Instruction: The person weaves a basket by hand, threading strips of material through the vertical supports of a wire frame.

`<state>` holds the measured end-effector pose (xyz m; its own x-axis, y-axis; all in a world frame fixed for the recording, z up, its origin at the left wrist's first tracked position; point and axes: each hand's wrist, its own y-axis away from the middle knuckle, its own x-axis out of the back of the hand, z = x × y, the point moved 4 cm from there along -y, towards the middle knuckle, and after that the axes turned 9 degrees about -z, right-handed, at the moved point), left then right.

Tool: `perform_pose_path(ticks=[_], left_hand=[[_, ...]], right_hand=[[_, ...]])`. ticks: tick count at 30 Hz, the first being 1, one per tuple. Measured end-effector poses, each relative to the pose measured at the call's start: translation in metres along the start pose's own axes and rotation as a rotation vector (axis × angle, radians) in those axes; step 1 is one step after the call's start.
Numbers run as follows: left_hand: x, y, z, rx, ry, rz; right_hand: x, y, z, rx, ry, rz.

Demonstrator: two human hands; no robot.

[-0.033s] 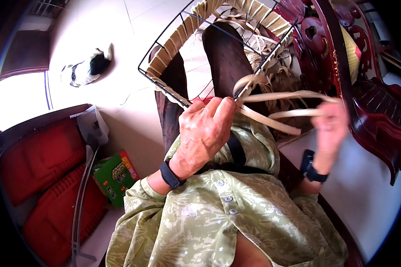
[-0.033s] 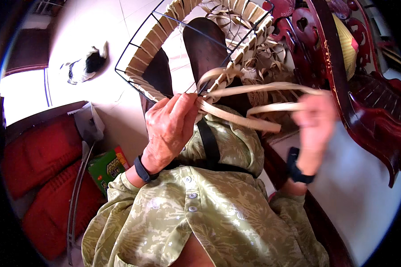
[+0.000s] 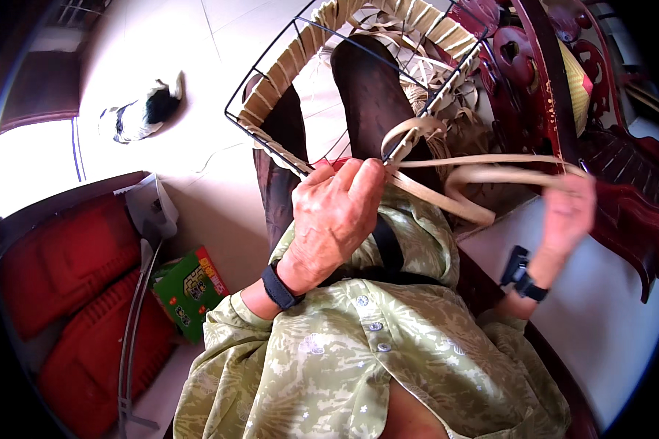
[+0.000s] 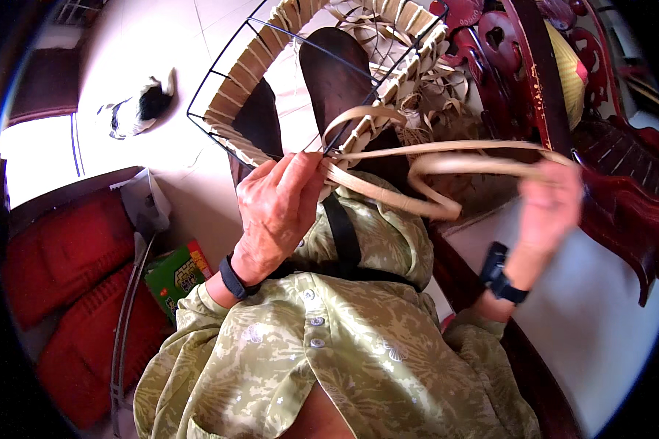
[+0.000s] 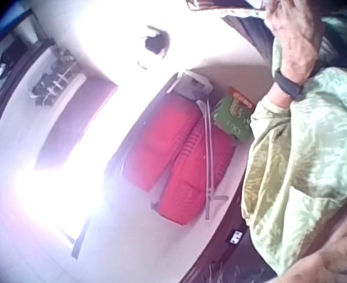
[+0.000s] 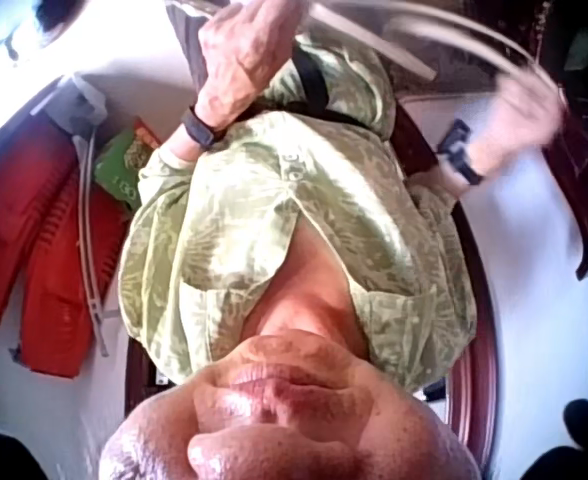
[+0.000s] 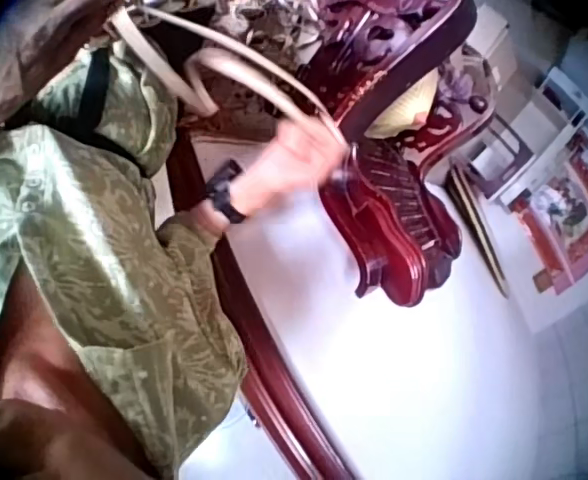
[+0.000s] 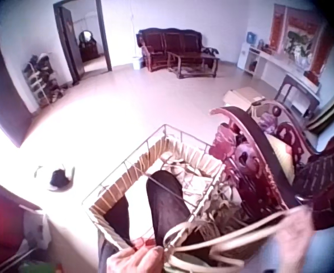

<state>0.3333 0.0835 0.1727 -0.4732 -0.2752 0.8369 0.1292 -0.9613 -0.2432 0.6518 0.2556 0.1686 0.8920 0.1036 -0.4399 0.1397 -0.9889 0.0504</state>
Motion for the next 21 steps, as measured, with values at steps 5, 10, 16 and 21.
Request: perform_pose_path(ticks=[5, 10, 16, 21], left_hand=[[-0.001, -0.001, -0.002, -0.022, 0.077, 0.043], [0.001, -0.003, 0.001, -0.032, 0.085, 0.055], [0.000, -0.002, 0.000, -0.037, 0.114, 0.064], [-0.001, -0.001, -0.002, -0.026, 0.093, 0.019]], right_hand=[[0.125, -0.010, -0.094, 0.218, 1.027, 0.411], [-0.028, 0.005, 0.002, 0.430, 1.108, 0.090], [-0.161, 0.049, 0.100, 0.067, 1.198, -0.875], [-0.151, 0.069, 0.120, 0.093, 1.185, -0.865]])
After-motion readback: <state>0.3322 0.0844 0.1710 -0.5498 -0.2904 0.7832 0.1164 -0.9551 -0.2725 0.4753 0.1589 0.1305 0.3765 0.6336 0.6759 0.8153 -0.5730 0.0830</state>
